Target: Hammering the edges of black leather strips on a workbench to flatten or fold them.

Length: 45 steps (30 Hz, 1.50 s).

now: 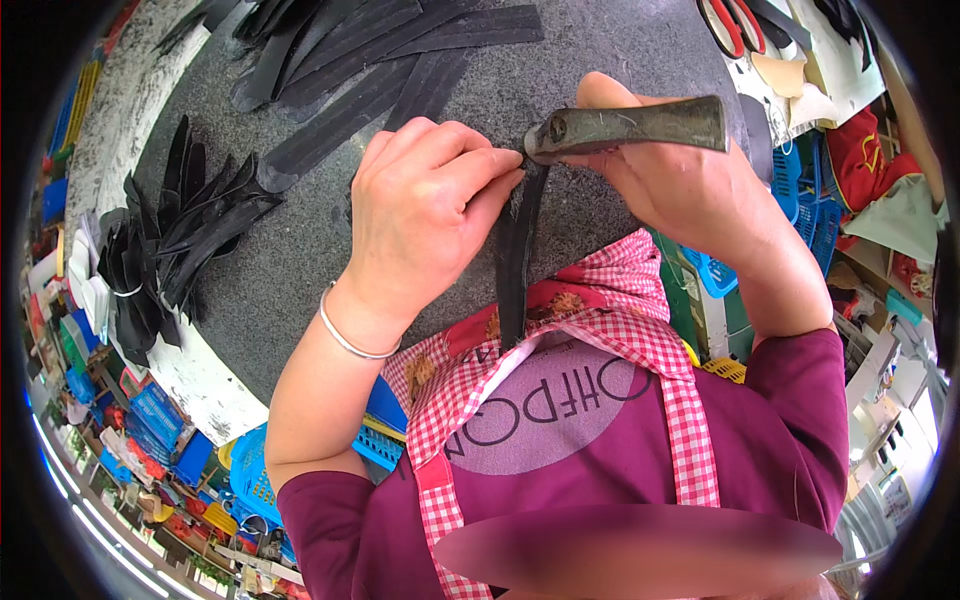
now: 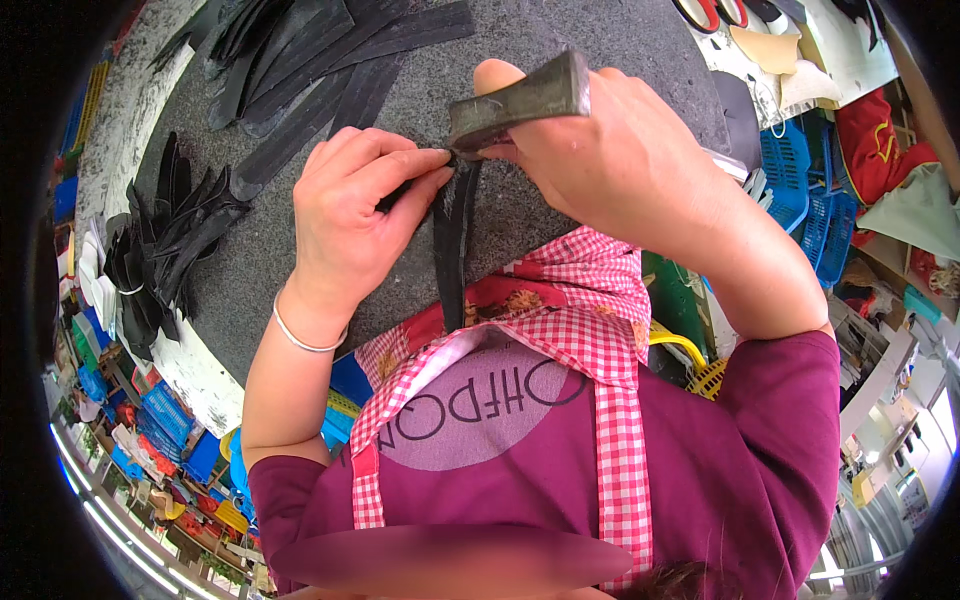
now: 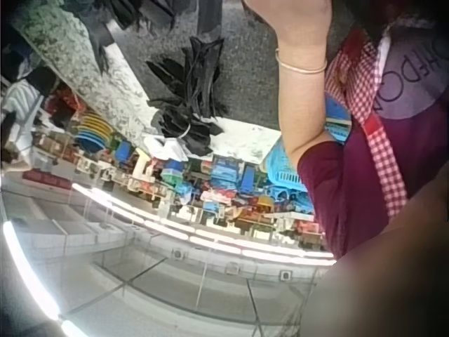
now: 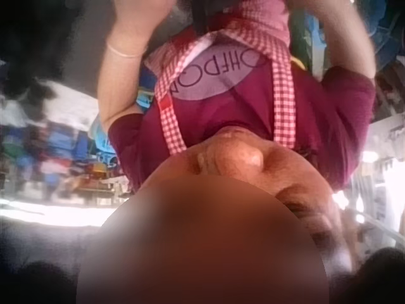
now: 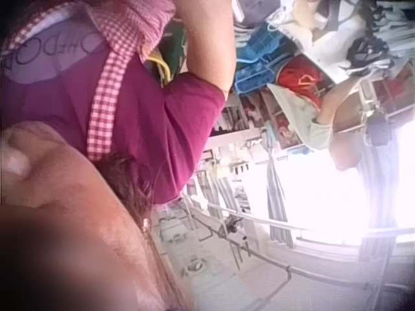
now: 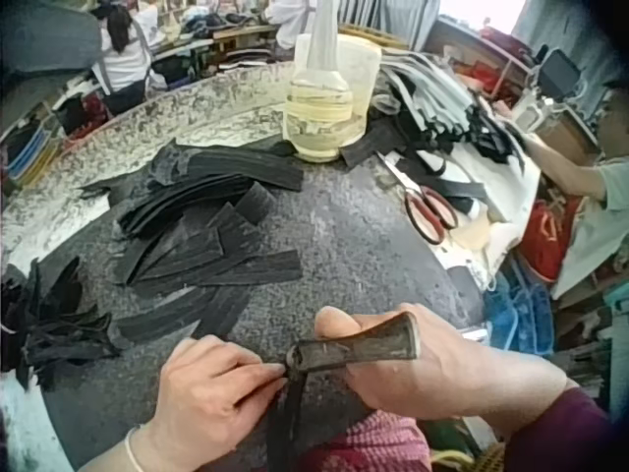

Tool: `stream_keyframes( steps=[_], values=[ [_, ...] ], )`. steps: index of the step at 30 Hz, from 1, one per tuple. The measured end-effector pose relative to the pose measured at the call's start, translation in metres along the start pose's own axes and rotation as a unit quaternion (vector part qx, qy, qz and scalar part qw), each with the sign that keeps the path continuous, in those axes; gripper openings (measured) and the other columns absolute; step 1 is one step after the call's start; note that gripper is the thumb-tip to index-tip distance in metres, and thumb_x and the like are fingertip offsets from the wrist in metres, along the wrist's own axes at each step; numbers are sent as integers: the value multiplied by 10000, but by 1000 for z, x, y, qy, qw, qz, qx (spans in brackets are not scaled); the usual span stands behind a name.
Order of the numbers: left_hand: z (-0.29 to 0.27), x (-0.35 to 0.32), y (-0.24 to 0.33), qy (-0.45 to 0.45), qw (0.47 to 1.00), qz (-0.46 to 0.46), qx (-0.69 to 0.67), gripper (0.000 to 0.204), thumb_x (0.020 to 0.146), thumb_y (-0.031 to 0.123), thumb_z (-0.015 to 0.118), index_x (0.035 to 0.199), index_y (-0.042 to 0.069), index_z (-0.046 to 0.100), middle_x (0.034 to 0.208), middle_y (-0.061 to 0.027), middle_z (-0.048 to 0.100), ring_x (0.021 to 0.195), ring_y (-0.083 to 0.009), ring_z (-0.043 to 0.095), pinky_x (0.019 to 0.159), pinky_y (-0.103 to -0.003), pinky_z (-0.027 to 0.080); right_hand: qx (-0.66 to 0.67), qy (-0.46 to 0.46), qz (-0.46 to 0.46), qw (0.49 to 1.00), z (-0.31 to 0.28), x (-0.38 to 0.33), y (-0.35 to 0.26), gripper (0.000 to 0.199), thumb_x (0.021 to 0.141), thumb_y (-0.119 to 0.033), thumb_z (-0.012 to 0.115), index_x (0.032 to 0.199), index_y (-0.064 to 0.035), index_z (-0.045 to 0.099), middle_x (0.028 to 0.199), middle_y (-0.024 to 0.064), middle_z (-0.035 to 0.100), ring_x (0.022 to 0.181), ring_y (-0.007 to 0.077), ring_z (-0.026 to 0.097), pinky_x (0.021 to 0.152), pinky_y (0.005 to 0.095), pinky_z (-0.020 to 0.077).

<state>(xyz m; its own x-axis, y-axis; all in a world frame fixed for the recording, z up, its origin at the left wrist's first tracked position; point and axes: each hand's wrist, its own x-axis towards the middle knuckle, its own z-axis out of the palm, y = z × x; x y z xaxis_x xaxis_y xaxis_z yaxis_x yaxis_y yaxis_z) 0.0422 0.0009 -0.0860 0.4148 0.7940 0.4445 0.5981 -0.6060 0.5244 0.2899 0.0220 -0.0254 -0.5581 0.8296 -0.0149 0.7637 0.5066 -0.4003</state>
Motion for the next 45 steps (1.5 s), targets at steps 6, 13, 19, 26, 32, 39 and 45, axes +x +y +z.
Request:
stream_keyframes(
  steps=[6, 13, 19, 26, 32, 39, 45],
  values=[
    [-2, 2, 11, -7, 999, -7, 43, 142, 843, 167, 872, 973, 134, 828, 893, 23, 711, 847, -213, 680, 757, -375, 492, 22, 50, -29, 998, -12, 0, 1, 143, 1012, -168, 773, 1068, -69, 686, 841, 151, 648, 796, 389, 689, 671, 455, 522],
    [-3, 28, 2, -66, 998, 15, 6, 179, 846, 108, 884, 1017, 92, 833, 919, -56, 743, 855, -271, 708, 769, -389, 560, 53, -11, -44, 998, -3, -31, -12, 264, 1005, -263, 736, 1106, -110, 546, 754, 141, 660, 666, 399, 707, 537, 496, 524],
    [4, 45, -17, -99, 989, 105, -20, 162, 867, 102, 872, 1018, 72, 824, 919, -74, 744, 799, -275, 761, 695, -370, 619, -19, -15, -74, 997, 3, -38, -17, 241, 1014, -234, 700, 1116, -84, 541, 798, 109, 621, 639, 327, 718, 514, 460, 546],
    [-6, 53, -23, -137, 985, 81, -64, 193, 870, 101, 870, 1056, 92, 821, 934, -51, 740, 788, -251, 757, 669, -343, 615, -4, -4, -81, 997, 4, -38, -16, 259, 987, -194, 707, 1131, -70, 530, 783, 107, 606, 637, 313, 720, 520, 449, 552],
    [-6, 52, -17, -160, 969, 186, 32, 173, 838, 99, 856, 993, 68, 786, 915, -45, 732, 800, -249, 752, 703, -372, 623, -3, -14, -83, 996, 2, -38, -15, 249, 1002, -219, 706, 1104, -69, 535, 778, 109, 619, 626, 316, 710, 509, 448, 535],
    [4, 47, -7, -129, 981, 119, 85, 123, 886, 67, 810, 1002, 50, 770, 926, -71, 737, 818, -288, 764, 709, -399, 632, -15, -5, -69, 997, 2, -36, -15, 256, 993, -239, 712, 1094, -80, 538, 758, 116, 617, 625, 320, 706, 514, 459, 531],
    [-1, 46, -5, -142, 983, 107, 46, 98, 918, 76, 807, 1005, 48, 771, 955, -97, 753, 832, -326, 769, 721, -413, 634, 4, -19, -60, 998, 1, -38, -13, 277, 987, -262, 723, 1103, -87, 542, 786, 120, 638, 648, 344, 713, 527, 491, 529]
  ],
)
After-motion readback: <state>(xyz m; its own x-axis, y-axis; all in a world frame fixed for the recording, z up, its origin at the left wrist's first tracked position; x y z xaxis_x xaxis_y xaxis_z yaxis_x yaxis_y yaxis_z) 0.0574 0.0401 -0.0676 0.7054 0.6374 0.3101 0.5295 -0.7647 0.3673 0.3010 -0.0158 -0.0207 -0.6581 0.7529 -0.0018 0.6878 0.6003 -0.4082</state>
